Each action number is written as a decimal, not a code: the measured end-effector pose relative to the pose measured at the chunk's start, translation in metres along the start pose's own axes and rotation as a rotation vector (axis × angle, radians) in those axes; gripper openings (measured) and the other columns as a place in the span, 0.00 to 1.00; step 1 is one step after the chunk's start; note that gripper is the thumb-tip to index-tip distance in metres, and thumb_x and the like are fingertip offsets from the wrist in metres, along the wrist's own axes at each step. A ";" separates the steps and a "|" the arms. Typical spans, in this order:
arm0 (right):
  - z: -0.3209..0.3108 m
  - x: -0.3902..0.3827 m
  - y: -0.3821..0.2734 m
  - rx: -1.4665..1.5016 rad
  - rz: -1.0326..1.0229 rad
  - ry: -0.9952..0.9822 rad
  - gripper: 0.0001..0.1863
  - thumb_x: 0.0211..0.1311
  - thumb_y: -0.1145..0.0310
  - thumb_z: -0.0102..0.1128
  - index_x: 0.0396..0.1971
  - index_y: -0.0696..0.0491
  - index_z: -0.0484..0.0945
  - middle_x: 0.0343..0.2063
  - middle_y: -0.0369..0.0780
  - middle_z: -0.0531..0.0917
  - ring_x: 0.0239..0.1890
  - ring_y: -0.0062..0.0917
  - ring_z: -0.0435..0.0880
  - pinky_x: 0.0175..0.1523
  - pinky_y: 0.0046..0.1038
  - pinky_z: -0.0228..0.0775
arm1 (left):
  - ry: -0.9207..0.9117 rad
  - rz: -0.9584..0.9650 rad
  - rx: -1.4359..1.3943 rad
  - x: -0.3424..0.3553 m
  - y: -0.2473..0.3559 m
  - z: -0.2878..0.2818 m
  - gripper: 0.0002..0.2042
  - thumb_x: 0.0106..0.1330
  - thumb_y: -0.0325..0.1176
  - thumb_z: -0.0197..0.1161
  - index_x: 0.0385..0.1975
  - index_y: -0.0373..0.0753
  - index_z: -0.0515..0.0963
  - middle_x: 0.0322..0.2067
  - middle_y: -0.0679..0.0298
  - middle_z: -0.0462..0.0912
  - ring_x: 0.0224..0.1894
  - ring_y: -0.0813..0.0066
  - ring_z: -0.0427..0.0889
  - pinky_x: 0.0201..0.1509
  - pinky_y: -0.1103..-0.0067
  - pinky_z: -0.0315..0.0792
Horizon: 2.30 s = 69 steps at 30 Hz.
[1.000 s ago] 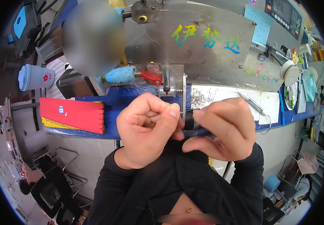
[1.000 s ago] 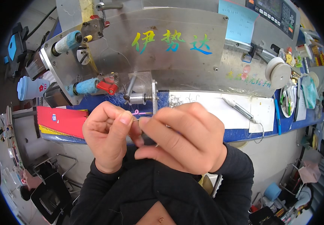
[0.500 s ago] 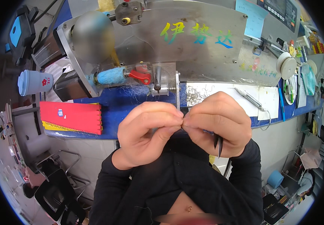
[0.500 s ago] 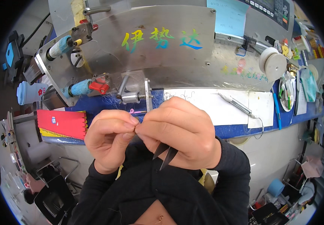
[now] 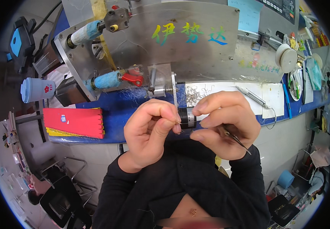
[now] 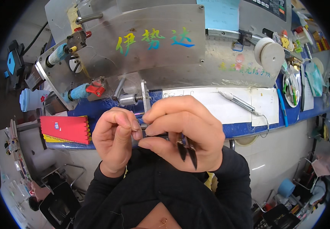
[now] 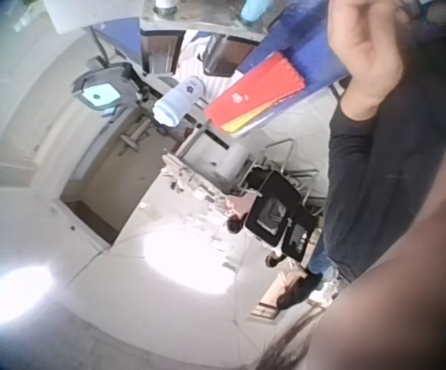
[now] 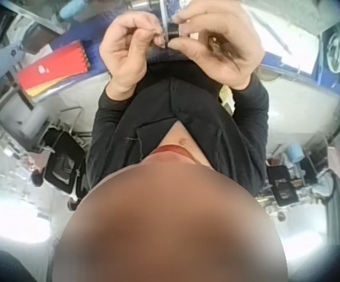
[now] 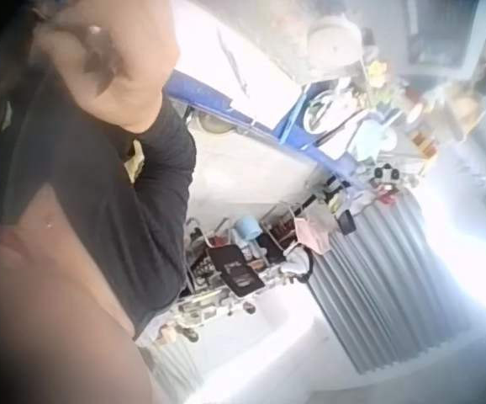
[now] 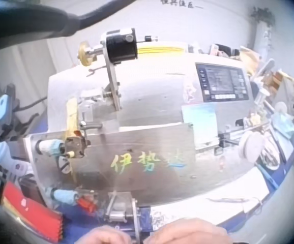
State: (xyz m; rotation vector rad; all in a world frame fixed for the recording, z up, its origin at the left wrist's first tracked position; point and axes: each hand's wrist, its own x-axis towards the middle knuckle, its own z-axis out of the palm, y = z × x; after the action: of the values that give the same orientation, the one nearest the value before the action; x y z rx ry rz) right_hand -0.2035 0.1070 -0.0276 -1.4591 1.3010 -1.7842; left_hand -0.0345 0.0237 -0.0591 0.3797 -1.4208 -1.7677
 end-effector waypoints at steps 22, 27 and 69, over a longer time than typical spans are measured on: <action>-0.102 -0.081 -0.090 -0.916 -0.193 -0.046 0.09 0.54 0.85 0.62 0.36 0.61 0.83 0.32 0.45 0.86 0.35 0.37 0.85 0.41 0.35 0.78 | -0.269 -0.085 0.888 -0.018 0.046 -0.017 0.01 0.64 0.19 0.62 0.33 0.31 0.77 0.27 0.60 0.77 0.28 0.72 0.76 0.36 0.80 0.72; -0.032 -0.103 -0.029 -0.804 -0.163 -0.629 0.21 0.49 0.77 0.62 0.47 0.59 0.81 0.41 0.43 0.83 0.43 0.36 0.86 0.37 0.28 0.80 | -0.429 -0.248 1.052 -0.019 0.019 -0.070 0.04 0.62 0.22 0.64 0.35 0.31 0.79 0.30 0.55 0.79 0.29 0.63 0.79 0.35 0.75 0.72; 0.039 0.132 0.037 -0.439 -0.291 -0.018 0.03 0.63 0.78 0.61 0.34 0.59 0.78 0.24 0.39 0.77 0.21 0.20 0.70 0.27 0.23 0.64 | 0.023 0.690 1.783 0.114 0.065 -0.033 0.18 0.70 0.39 0.64 0.18 0.42 0.69 0.12 0.64 0.73 0.12 0.65 0.76 0.15 0.73 0.69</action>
State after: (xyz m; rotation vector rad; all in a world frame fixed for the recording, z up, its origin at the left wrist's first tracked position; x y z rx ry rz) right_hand -0.2150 -0.0329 -0.0002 -1.9829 1.6114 -1.7196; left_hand -0.0566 -0.0852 0.0180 0.6240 -2.3508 0.3834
